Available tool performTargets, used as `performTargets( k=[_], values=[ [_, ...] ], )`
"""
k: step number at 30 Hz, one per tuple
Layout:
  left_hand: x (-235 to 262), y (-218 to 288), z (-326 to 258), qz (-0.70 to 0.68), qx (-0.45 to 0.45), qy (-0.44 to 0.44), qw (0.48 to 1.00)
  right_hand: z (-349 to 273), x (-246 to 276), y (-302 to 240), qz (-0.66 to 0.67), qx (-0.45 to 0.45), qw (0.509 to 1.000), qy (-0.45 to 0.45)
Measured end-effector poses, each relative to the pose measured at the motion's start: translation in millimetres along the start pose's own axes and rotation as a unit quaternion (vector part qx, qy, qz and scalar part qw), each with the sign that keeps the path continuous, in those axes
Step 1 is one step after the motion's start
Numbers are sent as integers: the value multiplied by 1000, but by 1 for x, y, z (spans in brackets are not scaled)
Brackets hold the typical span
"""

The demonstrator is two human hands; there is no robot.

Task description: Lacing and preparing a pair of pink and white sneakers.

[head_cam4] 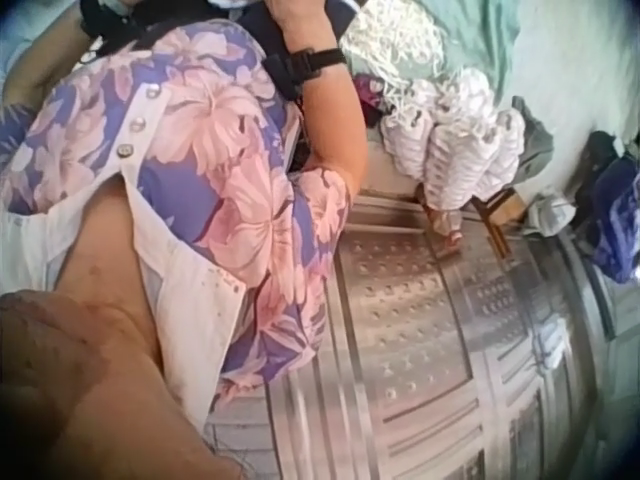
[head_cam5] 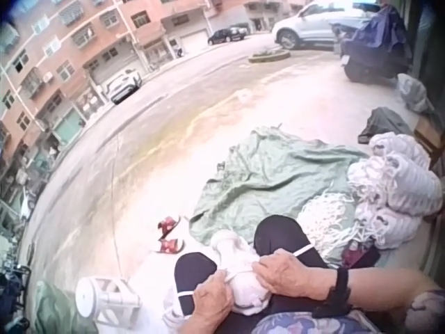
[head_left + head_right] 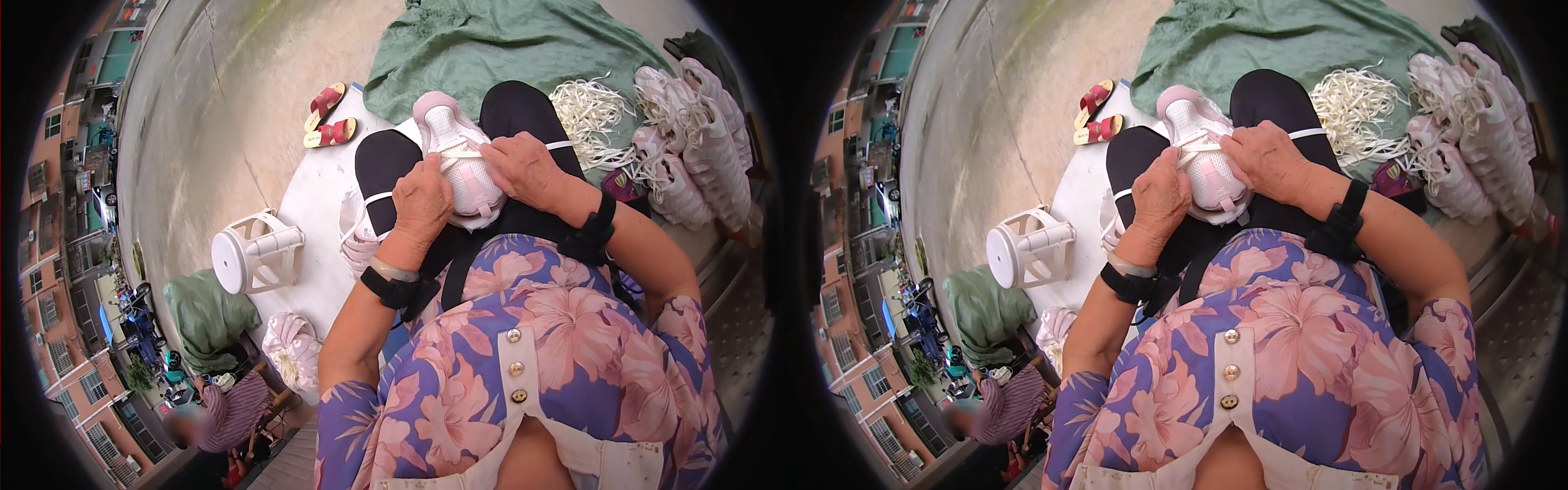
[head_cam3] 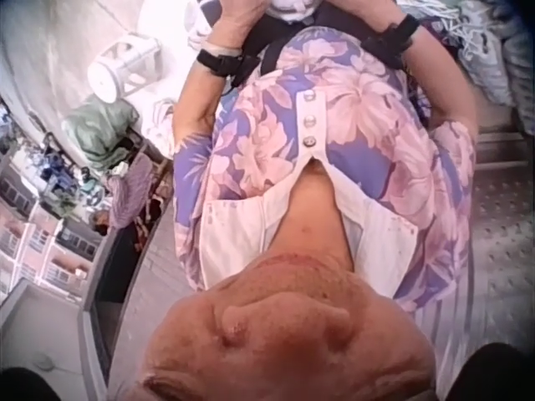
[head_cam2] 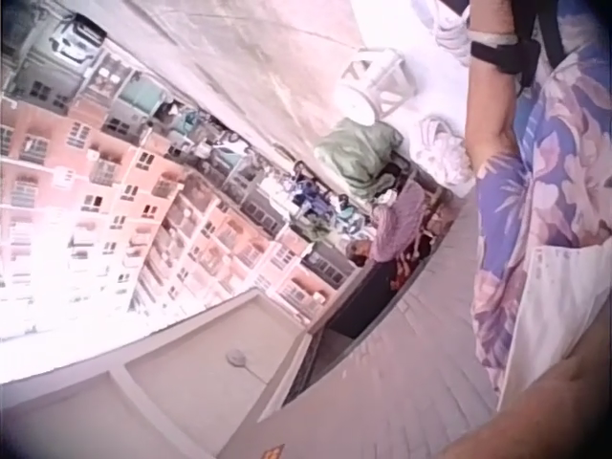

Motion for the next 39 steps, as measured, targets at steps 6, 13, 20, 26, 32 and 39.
performTargets(
  k=[6, 13, 20, 26, 32, 39],
  values=[
    [4, -2, 15, 33, -20, -53, 998, 14, -4, 14, -13, -40, 999, -33],
    [-7, -16, 32, 53, 26, -107, 992, 31, -20, 33, -5, -65, 997, -41],
    [4, -35, 20, 22, -2, -121, 992, 28, 5, 32, 113, -84, 988, -60],
    [25, -51, -13, 122, -72, -85, 986, 18, 30, 51, 53, -41, 995, -78],
    [38, -75, -38, 138, -12, -82, 987, -5, 38, 45, 63, -54, 996, -25],
    [44, -104, -77, 160, 60, -56, 984, -36, 60, 69, 52, -106, 991, 62]
  ],
)
Point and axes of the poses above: each hand's wrist, its own z-axis towards the middle knuckle, its own x-axis out of the back of the hand, y = z × x, the point moved 4 cm from there along z, towards the middle knuckle, and after that the axes turned 15 degrees about z, right-handed, at the moved point
